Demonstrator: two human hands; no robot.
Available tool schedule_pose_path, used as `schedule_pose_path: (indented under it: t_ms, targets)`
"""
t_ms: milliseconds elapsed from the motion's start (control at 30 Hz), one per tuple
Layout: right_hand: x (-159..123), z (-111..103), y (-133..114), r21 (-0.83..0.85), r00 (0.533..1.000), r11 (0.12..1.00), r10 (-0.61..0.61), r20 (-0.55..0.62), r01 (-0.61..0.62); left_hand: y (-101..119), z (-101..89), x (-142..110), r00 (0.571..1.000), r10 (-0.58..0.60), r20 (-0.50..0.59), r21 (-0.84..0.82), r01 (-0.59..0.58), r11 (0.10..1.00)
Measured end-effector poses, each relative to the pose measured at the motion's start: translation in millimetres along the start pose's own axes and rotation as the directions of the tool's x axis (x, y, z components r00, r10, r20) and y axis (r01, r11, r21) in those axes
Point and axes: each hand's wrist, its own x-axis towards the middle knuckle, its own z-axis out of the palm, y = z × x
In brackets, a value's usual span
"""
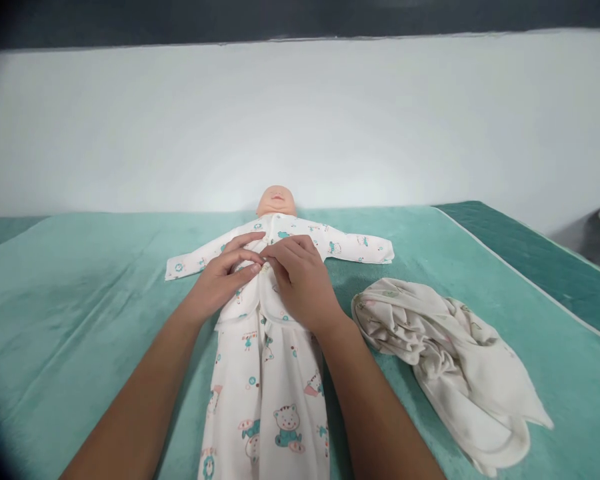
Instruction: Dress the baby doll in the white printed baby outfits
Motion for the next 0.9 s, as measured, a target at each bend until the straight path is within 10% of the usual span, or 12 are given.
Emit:
schedule_pose_path:
  t_ms: [900]
  targets:
    - [-3, 6, 0, -0.029, 0.988, 0.989, 0.145, -0.044, -0.146, 0, -1.0, 1, 0.999, 0.015, 0.036, 0.019, -0.016, 1.000]
